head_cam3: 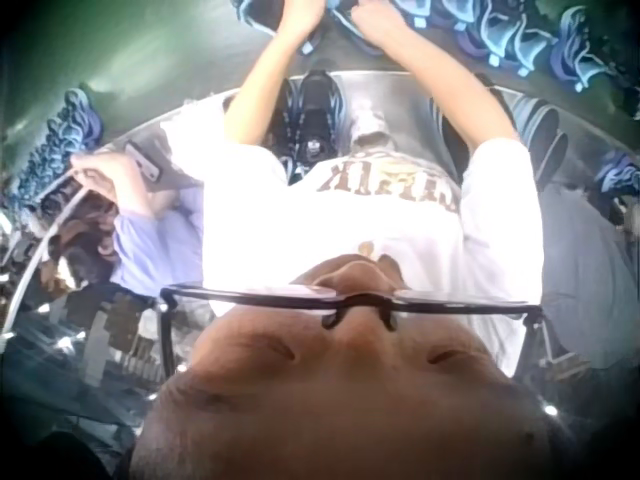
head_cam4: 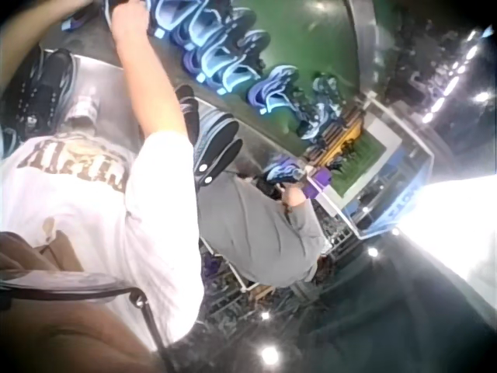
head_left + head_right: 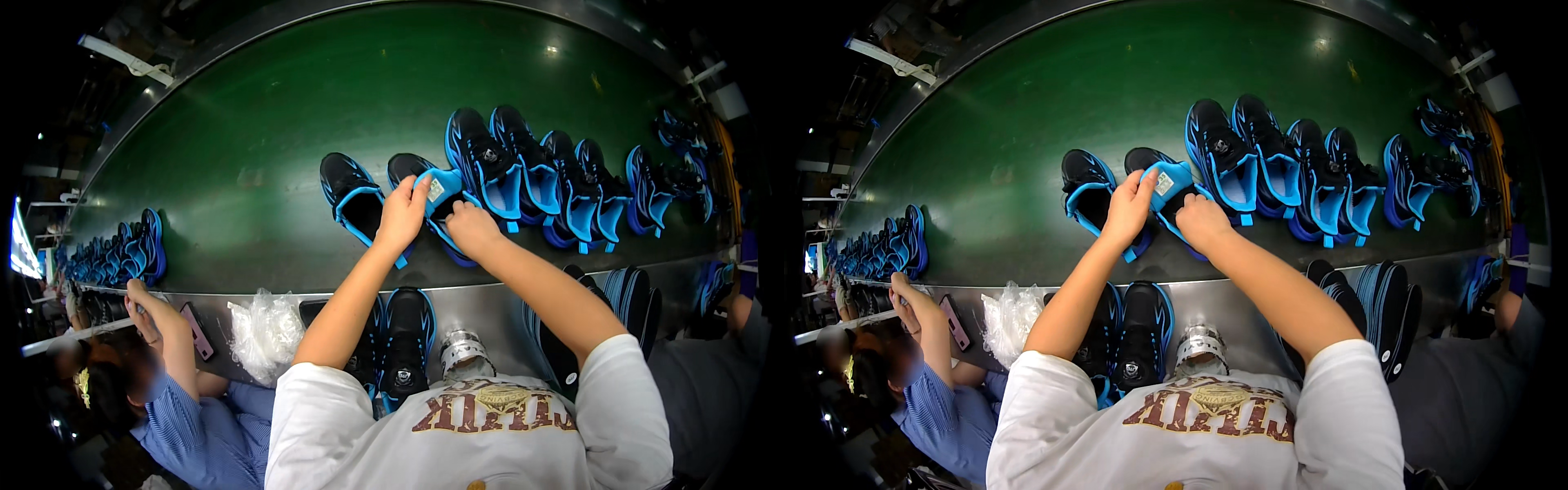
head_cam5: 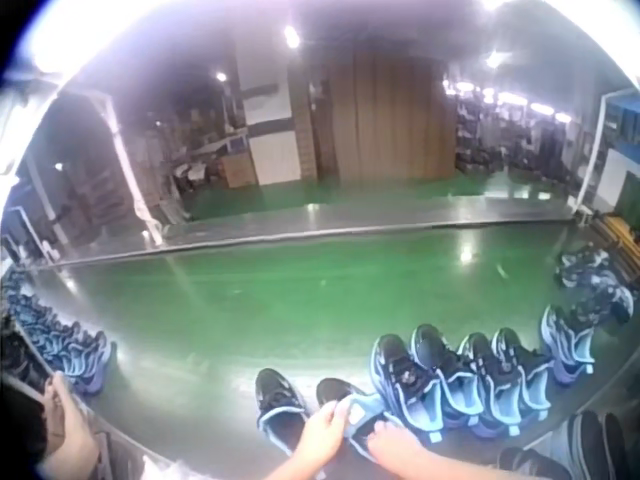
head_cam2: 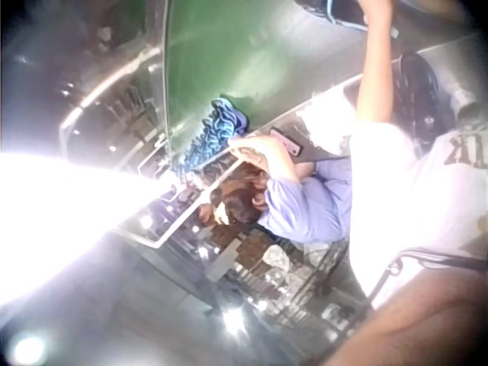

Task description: The person inserts blue insoles into black and blue sneakers on a conveyor belt by hand, handling each shoe one by one and pressing the insole into place.

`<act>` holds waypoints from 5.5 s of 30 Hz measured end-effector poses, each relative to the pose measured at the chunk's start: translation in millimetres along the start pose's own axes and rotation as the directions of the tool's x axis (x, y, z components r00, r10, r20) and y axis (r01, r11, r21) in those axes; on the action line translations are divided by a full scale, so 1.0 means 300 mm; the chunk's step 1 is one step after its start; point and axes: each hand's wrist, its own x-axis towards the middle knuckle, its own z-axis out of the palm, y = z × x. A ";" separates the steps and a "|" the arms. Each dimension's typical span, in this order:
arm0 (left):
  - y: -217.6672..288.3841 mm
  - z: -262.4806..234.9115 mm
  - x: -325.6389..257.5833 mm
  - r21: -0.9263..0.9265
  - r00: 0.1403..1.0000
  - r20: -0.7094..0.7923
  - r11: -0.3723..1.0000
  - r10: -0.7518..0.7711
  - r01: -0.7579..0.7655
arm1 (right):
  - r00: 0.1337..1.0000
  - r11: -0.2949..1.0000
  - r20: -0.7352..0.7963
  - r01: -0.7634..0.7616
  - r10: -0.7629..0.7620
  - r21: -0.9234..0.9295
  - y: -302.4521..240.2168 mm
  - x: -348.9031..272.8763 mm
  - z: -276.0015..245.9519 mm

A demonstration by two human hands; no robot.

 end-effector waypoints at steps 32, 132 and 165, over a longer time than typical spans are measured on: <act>0.030 -0.114 0.006 0.530 0.930 0.268 0.767 0.252 -0.361 | 0.914 0.928 -0.398 0.215 -0.080 0.305 -0.058 -0.246 -0.053; 0.125 0.326 0.084 0.114 0.982 0.123 0.981 0.141 -0.155 | 0.987 0.996 0.138 -0.072 0.080 -0.061 0.263 -0.194 -0.085; 0.180 0.447 -0.030 0.466 0.704 -0.057 0.642 0.708 -0.608 | 0.999 0.969 0.036 -0.010 0.001 0.247 0.328 -0.071 0.070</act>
